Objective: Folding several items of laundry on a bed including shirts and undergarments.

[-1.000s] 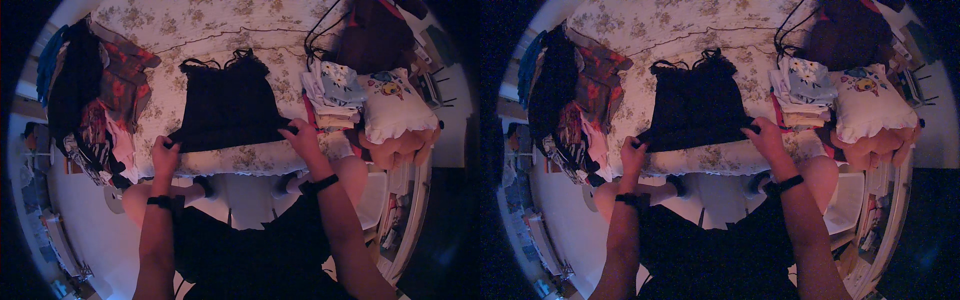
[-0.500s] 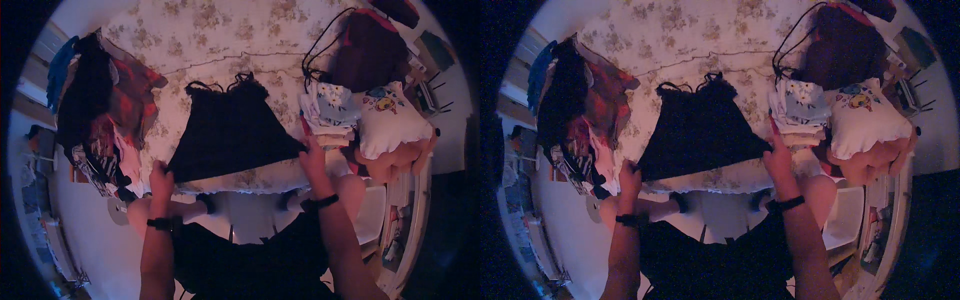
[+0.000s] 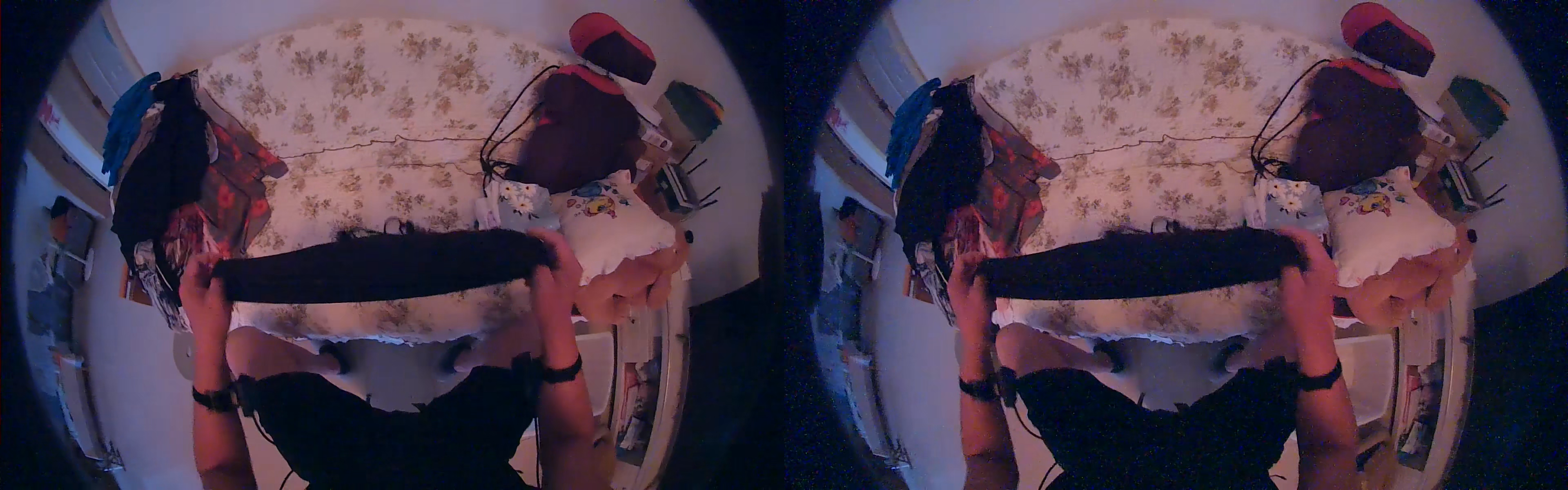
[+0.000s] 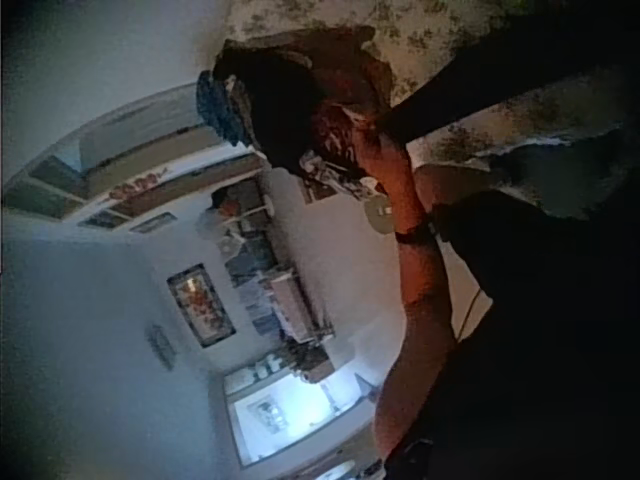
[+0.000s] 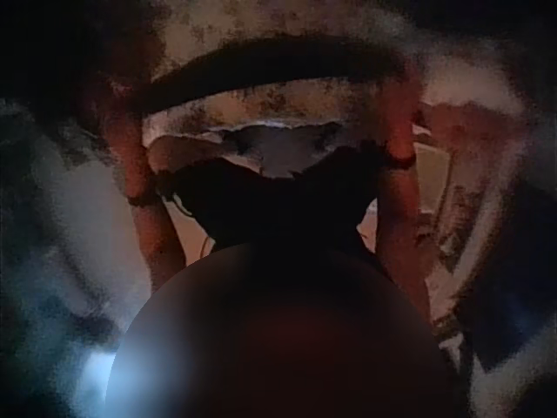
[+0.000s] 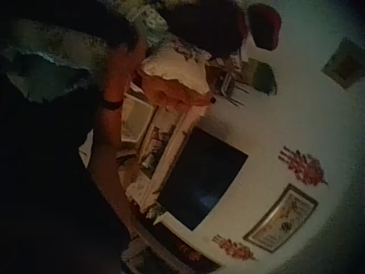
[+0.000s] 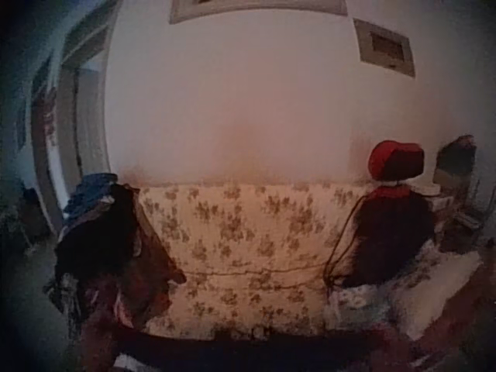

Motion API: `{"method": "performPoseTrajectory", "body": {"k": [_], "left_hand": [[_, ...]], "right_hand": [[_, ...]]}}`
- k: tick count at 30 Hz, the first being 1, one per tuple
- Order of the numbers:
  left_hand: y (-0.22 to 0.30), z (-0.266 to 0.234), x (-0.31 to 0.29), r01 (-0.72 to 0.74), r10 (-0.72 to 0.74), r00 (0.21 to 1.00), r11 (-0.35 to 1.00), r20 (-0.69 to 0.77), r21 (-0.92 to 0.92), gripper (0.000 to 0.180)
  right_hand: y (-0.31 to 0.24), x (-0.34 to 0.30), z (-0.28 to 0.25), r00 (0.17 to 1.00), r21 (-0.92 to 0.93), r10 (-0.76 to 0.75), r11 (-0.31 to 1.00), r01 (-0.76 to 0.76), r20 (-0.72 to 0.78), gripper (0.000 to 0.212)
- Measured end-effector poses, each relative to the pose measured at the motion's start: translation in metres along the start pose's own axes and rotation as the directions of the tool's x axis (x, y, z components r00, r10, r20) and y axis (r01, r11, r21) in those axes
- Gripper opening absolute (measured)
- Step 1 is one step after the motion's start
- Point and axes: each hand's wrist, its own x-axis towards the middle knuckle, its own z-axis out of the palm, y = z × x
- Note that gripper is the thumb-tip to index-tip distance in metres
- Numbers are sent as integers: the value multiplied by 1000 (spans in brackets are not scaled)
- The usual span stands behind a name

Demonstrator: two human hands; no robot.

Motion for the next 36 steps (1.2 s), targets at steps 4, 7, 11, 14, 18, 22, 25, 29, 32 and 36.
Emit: {"method": "performPoseTrajectory", "body": {"k": [4,7,11,14,18,22,25,29,32,36], "left_hand": [[45,-15,40,142,-164,979,974,118,176,13],[79,-8,71,92,-116,980,984,161,150,14],[60,4,142,236,-237,919,971,316,43,15],[20,1,208,-190,-5,877,915,480,356,15],[24,18,232,145,-190,924,977,332,157,16],[35,8,230,61,-52,966,998,255,-29,22],[38,2,203,-38,20,987,994,161,106,25],[26,-12,118,-60,36,994,969,102,240,25],[-26,-14,59,234,-245,957,968,154,84,25],[-126,1,-25,300,-316,916,949,248,98,28]], "right_hand": [[-29,33,-15,992,-54,-46,997,53,119,49],[-71,54,-21,988,-59,-155,986,155,5,43],[-71,113,10,994,-102,-53,993,63,95,30],[-70,150,37,987,-118,-7,993,26,159,25],[-89,181,62,982,-120,-86,987,107,170,28],[-111,183,65,985,-74,-93,992,105,148,29],[-99,170,51,983,-51,-135,988,143,127,30],[-48,126,44,987,-60,-66,995,76,148,37],[17,86,36,979,-136,22,991,5,203,40],[129,16,13,969,-341,56,940,30,240,40]]}}
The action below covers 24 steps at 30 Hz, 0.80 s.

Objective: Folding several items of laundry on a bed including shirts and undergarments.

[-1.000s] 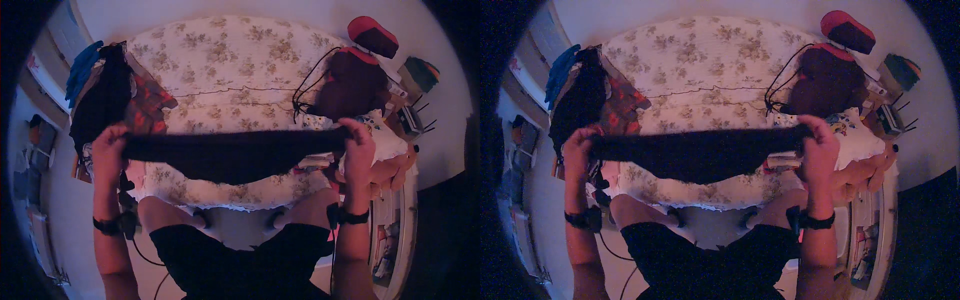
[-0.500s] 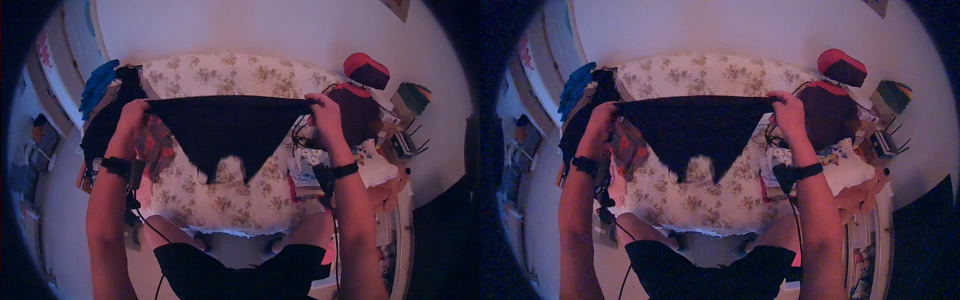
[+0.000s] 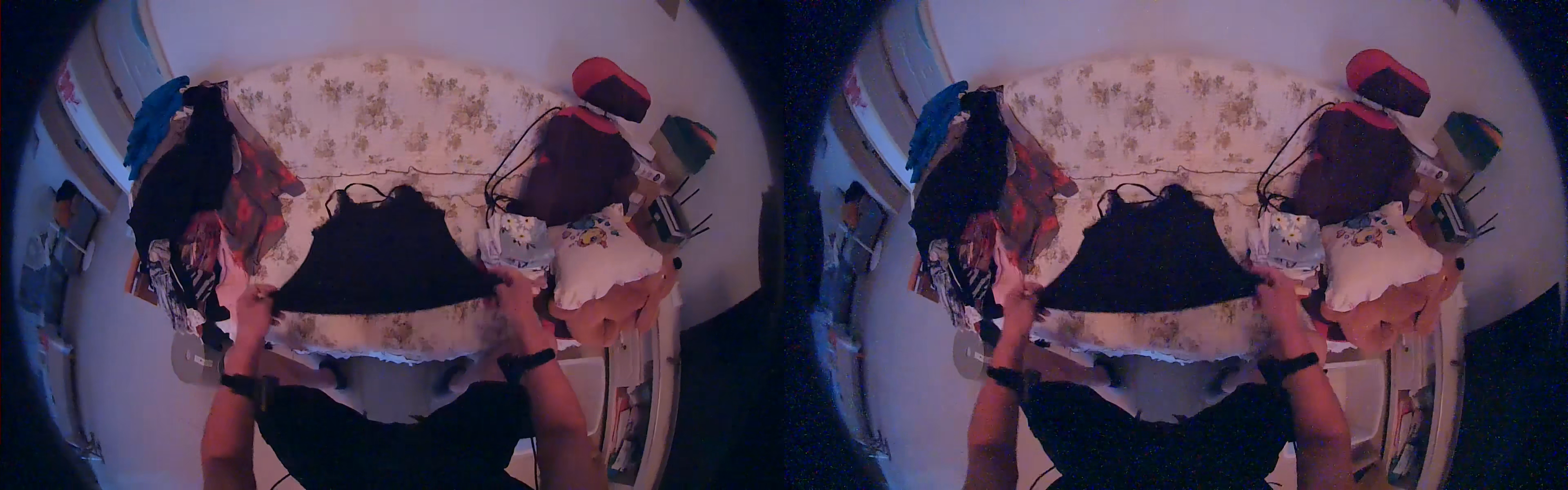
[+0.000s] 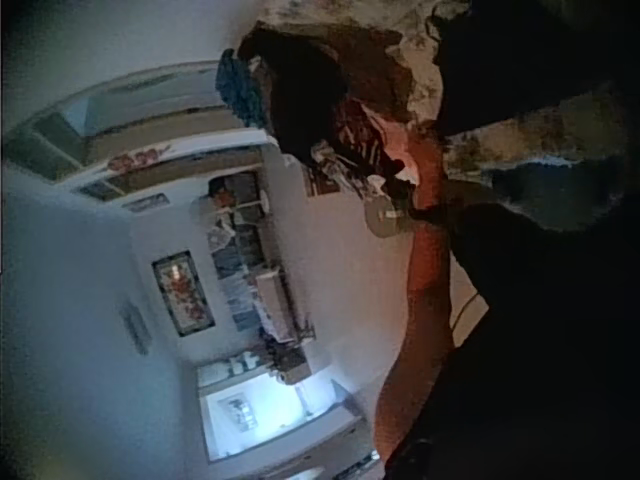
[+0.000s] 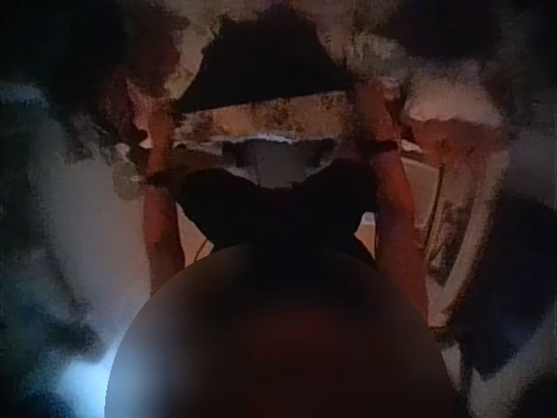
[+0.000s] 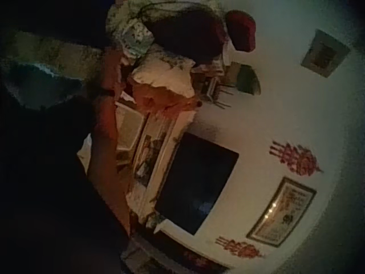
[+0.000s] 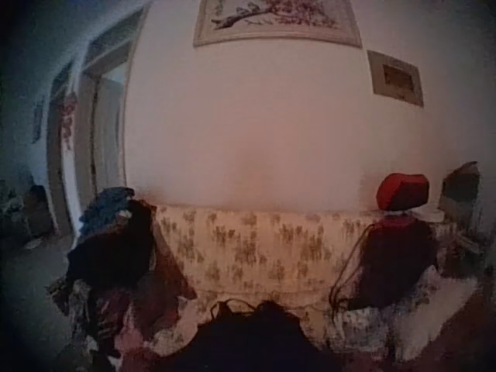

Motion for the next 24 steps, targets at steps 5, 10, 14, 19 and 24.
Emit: {"method": "performPoseTrajectory", "body": {"k": [5,10,14,19,24], "left_hand": [[-51,10,-56,418,-426,902,902,65,111,31],[-63,12,-84,415,-437,888,896,145,159,29],[-60,-9,-92,-92,-71,946,876,316,473,28],[-63,5,-86,89,-248,921,884,300,459,31],[-124,-23,-83,-21,-161,864,935,476,354,28]], "right_hand": [[43,-74,27,854,175,447,849,-498,265,41],[66,-90,20,951,-77,46,997,-24,307,36],[54,-93,14,914,-128,150,986,-109,376,37],[69,-111,7,860,-114,257,966,-231,440,36],[45,-103,20,743,-122,409,904,-411,529,35]]}}
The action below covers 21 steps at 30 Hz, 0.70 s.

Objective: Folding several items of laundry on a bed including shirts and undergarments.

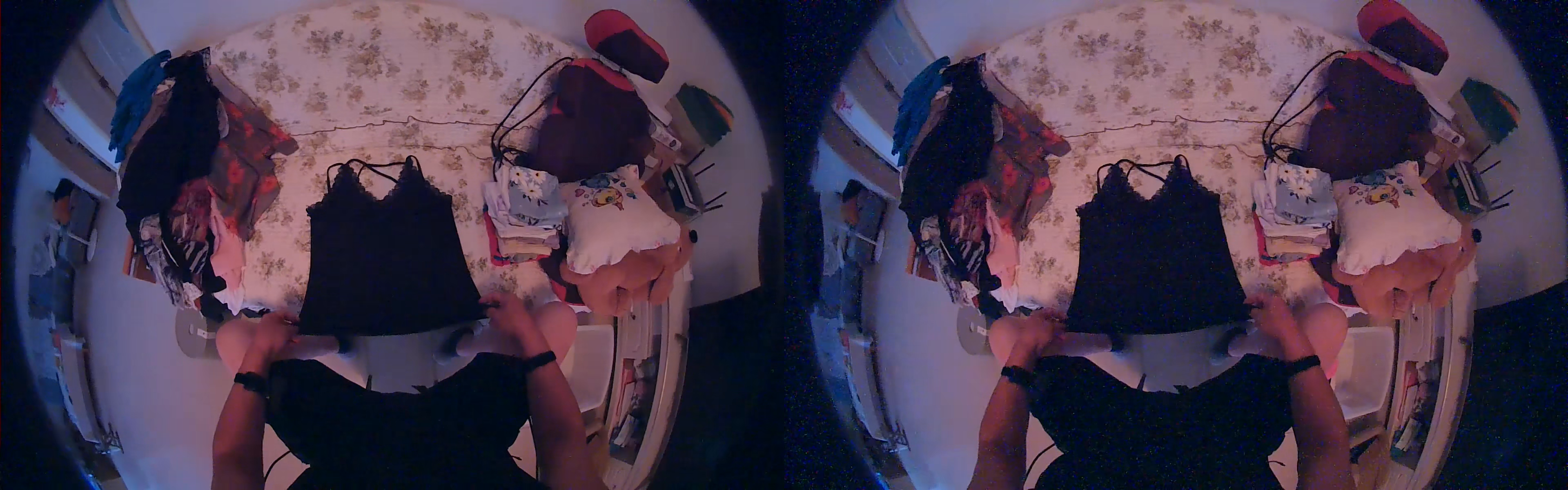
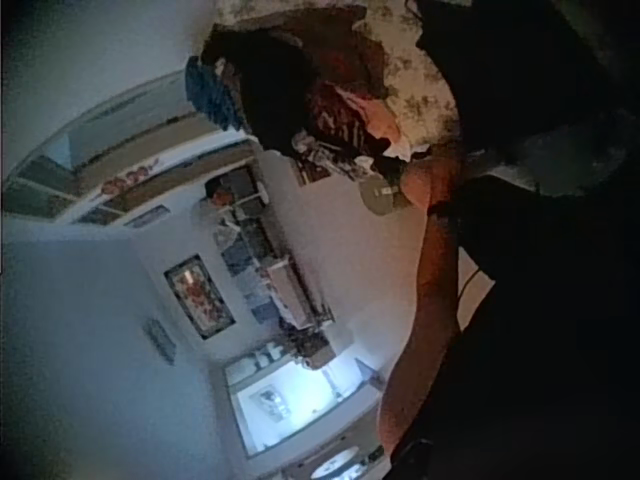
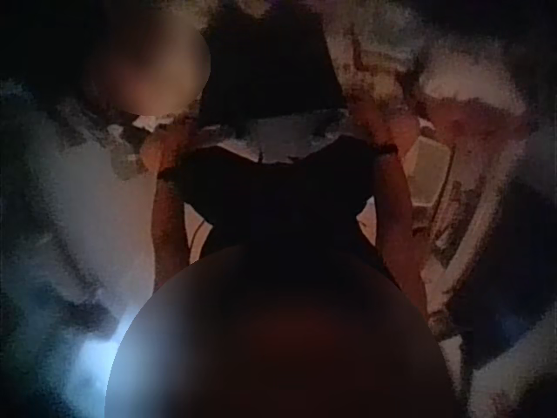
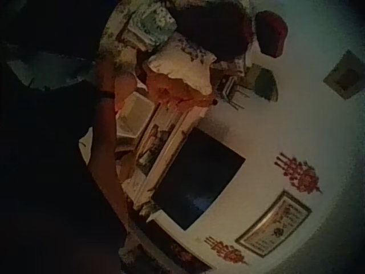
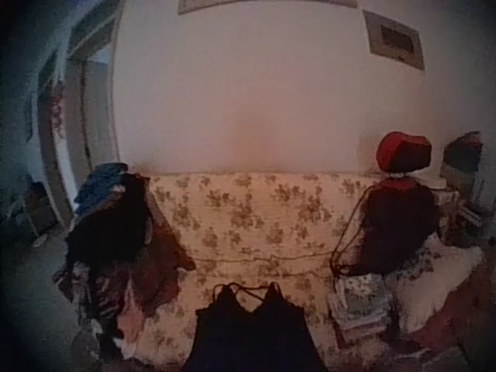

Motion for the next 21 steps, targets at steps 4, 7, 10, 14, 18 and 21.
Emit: {"method": "performPoseTrajectory", "body": {"k": [4,7,10,14,18,21], "left_hand": [[79,25,30,473,-458,874,878,159,-71,25],[31,23,44,175,-232,935,960,270,218,23],[-3,15,62,-207,-96,878,808,469,552,23],[8,16,124,-8,-22,999,825,46,565,27],[105,-9,219,38,35,963,965,-268,261,34],[120,-13,290,26,110,885,958,-452,284,60]], "right_hand": [[46,5,-16,989,-277,-132,955,109,-66,33],[73,17,-4,989,-306,-148,942,138,-9,29],[7,-6,-2,992,-438,-115,890,128,57,27],[-7,17,-4,962,-414,-270,873,259,33,24],[-70,97,14,988,-368,-144,917,155,58,23],[-99,189,17,945,-301,-327,904,305,-26,23]]}}
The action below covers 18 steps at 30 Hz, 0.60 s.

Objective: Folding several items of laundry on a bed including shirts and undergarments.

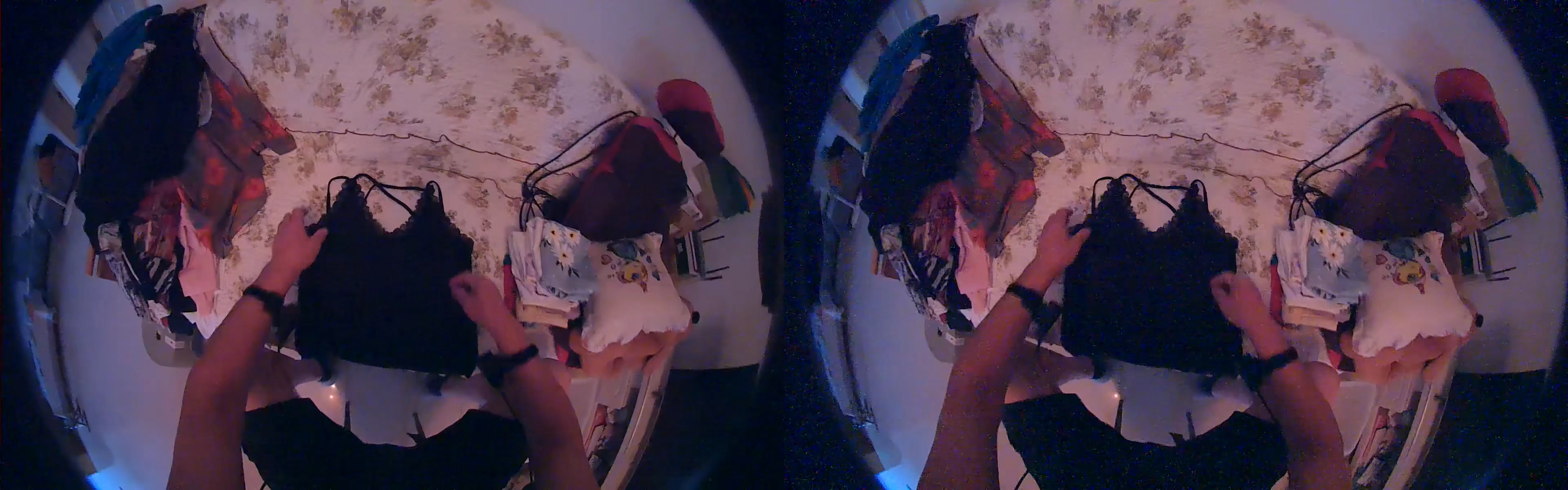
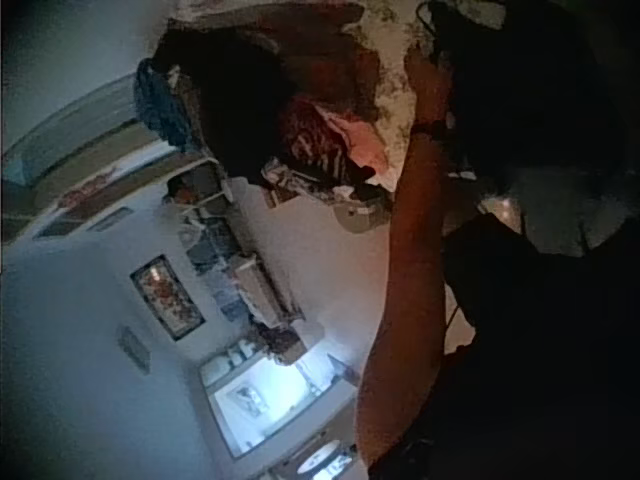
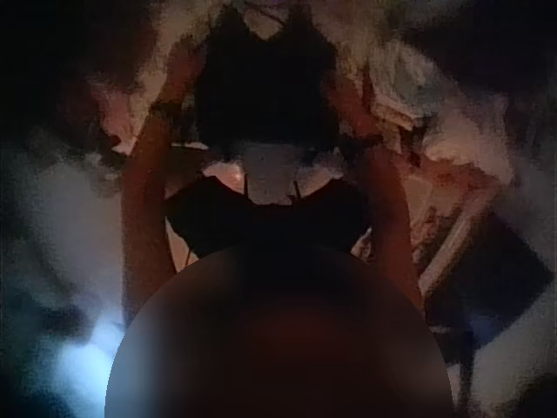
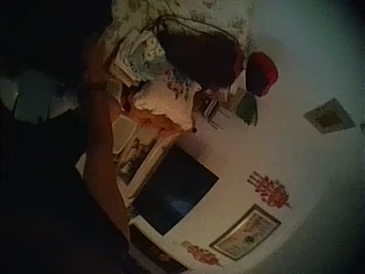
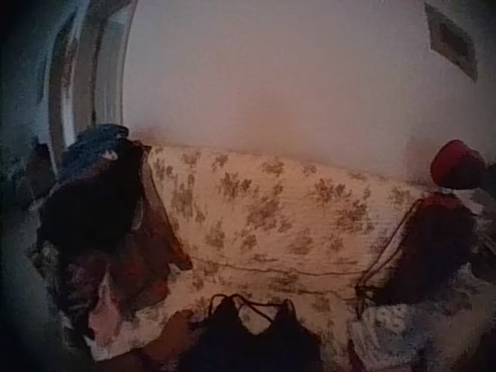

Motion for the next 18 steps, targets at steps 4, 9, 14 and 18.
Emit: {"method": "performPoseTrajectory", "body": {"k": [4,9,14,18], "left_hand": [[22,32,71,68,-69,998,986,8,150,77],[49,57,125,67,-77,991,994,109,87,91],[54,59,133,56,-53,958,998,281,-5,85],[39,72,147,-14,29,947,999,320,-49,59]], "right_hand": [[-3,122,-3,965,-80,53,994,-76,-256,37],[20,223,2,929,-98,101,985,-144,-357,67],[-10,236,16,981,18,82,997,-81,-177,65],[1,245,15,995,-19,-40,999,38,-97,48]]}}
